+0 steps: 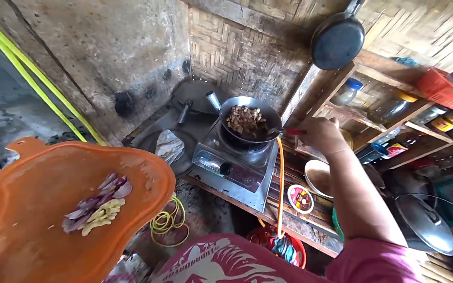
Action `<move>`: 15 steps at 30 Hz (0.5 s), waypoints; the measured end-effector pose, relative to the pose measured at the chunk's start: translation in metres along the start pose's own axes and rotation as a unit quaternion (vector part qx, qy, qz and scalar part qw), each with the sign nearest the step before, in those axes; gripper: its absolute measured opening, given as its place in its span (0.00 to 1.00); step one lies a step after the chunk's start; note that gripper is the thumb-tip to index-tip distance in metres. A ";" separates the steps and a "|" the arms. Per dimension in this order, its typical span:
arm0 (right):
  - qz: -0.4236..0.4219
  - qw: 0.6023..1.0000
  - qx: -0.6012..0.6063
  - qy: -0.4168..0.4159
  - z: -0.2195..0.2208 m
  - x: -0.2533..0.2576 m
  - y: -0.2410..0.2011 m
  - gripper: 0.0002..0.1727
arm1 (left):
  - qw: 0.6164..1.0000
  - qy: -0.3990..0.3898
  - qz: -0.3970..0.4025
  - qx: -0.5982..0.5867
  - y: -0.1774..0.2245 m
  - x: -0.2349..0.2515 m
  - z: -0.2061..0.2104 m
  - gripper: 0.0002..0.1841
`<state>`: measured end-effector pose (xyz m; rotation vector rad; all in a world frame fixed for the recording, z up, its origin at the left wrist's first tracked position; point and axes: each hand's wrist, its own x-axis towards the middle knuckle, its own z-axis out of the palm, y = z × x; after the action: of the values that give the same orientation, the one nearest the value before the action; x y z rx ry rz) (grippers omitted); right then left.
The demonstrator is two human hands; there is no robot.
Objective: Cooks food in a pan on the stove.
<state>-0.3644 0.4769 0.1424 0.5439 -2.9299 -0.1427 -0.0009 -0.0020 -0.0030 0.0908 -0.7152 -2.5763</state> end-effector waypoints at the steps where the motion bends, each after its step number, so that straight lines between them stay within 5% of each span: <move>1: 0.003 1.000 0.017 -0.005 0.012 0.006 -0.002 0.11 | 1.000 0.007 0.002 0.001 -0.001 0.000 0.003 0.17; 6: 0.038 0.995 0.080 0.048 0.056 0.048 -0.036 0.13 | 1.000 -0.013 0.005 0.025 0.005 -0.002 -0.005 0.17; 15: -0.010 0.999 0.051 0.000 -0.006 0.026 -0.032 0.11 | 1.000 -0.004 -0.006 0.010 -0.001 -0.001 0.007 0.17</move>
<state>-0.3759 0.4378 0.1480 0.5871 -2.9462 0.0047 -0.0014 0.0023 0.0027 0.0920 -0.7444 -2.5825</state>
